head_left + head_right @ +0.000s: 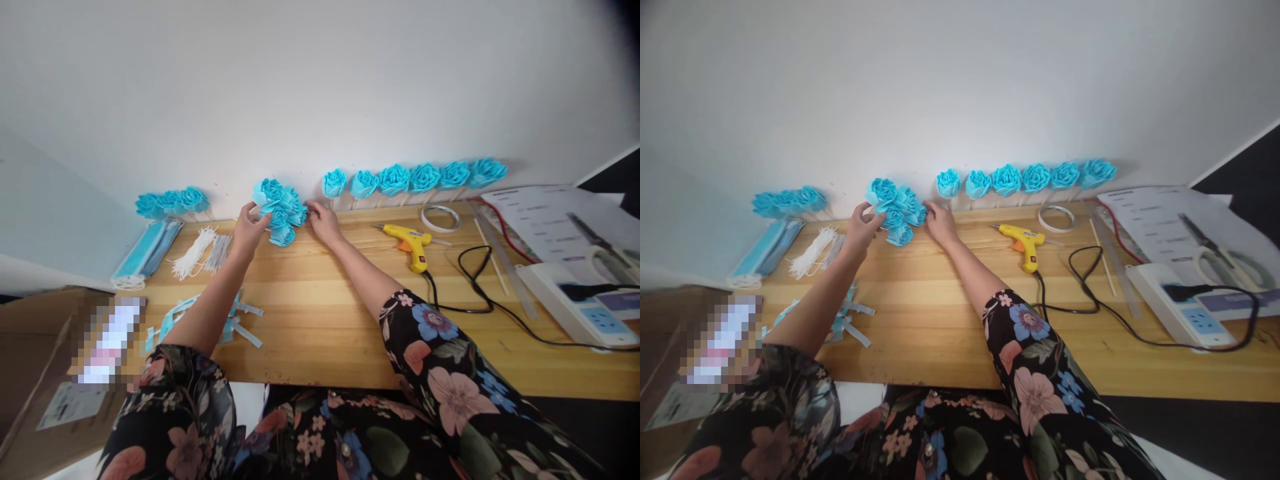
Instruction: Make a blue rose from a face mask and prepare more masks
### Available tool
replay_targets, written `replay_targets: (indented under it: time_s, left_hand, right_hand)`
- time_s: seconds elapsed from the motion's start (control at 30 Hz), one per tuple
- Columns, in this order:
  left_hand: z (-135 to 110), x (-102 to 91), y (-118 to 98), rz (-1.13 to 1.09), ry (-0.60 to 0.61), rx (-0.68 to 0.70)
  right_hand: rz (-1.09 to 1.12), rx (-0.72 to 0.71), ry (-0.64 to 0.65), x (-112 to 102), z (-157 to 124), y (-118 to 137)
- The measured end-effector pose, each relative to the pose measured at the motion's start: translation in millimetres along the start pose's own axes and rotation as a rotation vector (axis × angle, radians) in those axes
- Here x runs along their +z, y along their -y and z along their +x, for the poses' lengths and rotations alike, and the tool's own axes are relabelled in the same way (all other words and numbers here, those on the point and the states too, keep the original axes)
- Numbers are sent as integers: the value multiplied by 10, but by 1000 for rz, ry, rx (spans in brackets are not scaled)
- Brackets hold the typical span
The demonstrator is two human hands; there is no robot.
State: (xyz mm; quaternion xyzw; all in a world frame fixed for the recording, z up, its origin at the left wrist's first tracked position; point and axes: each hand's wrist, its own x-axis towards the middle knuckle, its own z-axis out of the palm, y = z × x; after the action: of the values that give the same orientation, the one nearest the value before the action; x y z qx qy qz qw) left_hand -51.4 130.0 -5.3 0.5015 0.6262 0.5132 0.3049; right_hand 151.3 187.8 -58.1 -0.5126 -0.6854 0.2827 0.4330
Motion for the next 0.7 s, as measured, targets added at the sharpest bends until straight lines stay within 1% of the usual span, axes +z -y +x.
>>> replay_targets:
  time_s: [0.2,0.4,0.47,0.6,0.63,0.7]
  left_hand:
    - [-34,30,-53,-24,34,-9]
    - [-39,59,-61,-41,22,-21]
    - [-36,65,-55,-46,24,-25]
    - [-24,68,-39,-43,19,-3]
    - [-21,67,-36,-43,18,2]
    - [-16,67,-34,-45,17,6]
  right_hand:
    - [19,17,7,-1,-7,13]
    - [12,-12,-3,2,-5,-3]
    - [38,-41,-51,1,-7,-21]
    - [119,-151,-219,6,-25,-42]
    - [137,-188,-242,12,-32,-40]
    - [156,-264,-242,29,-46,-27]
